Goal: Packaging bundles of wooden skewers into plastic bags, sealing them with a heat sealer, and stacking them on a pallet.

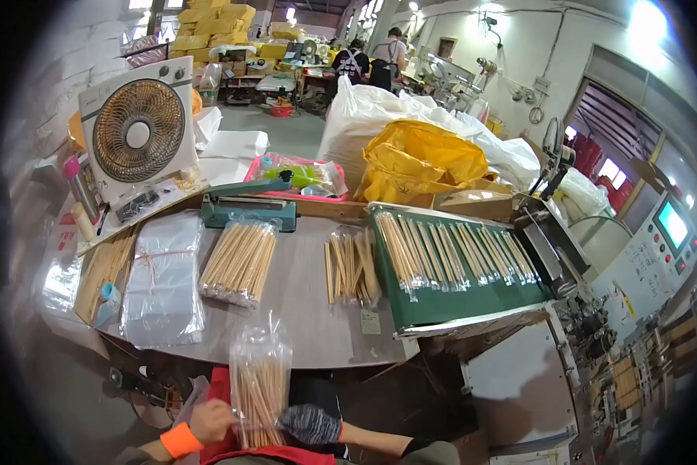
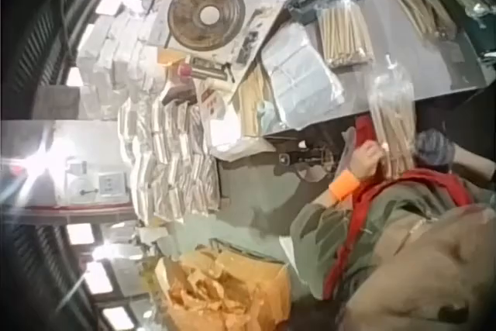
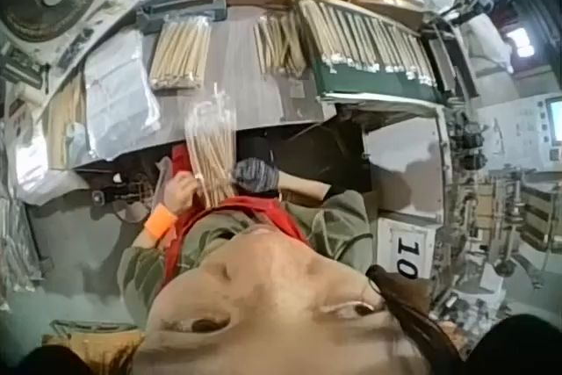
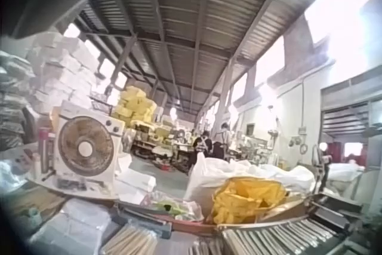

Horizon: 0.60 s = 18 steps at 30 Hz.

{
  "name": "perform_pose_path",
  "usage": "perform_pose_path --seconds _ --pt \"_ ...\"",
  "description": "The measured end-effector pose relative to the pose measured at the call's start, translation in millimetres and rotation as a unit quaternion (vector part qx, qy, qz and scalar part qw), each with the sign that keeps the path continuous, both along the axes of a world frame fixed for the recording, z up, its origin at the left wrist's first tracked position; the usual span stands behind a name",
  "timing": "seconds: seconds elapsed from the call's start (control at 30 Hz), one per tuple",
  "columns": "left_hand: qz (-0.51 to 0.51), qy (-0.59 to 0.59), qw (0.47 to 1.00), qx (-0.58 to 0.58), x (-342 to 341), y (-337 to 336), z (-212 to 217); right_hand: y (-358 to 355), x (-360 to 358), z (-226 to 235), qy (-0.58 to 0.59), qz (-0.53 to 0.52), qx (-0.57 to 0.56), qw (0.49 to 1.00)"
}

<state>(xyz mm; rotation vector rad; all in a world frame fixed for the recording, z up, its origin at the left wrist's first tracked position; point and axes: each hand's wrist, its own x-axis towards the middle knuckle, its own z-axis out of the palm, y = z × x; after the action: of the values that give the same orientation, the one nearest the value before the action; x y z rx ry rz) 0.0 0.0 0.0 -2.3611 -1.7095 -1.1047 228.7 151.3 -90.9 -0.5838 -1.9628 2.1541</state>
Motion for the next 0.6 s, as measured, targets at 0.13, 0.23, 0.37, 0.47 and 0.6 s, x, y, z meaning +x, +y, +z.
perform_pose_path --seconds 0.13,0.23,0.37,0.47,0.6 --pt "0.182 -0.280 0.942 -0.047 -9.2 53.0 68.2 75.3 -29.2 158.8 0.255 -0.133 0.518 0.805" --pt "0.152 -0.163 0.973 0.066 -48.1 105.7 130.2 107.5 -68.8 210.1 0.111 -0.209 0.658 0.715" --pt "0.048 0.122 0.989 0.067 -76.0 141.3 122.9 185.2 -65.5 161.3 0.036 0.048 0.835 0.547" --pt "0.070 0.175 0.981 0.048 -95.7 127.5 154.7 162.1 -73.0 234.6 -0.156 0.145 0.771 0.600" --pt "0.121 0.067 0.977 0.162 -100.1 126.7 226.3 176.0 -60.1 328.7 0.075 0.016 0.842 0.534"
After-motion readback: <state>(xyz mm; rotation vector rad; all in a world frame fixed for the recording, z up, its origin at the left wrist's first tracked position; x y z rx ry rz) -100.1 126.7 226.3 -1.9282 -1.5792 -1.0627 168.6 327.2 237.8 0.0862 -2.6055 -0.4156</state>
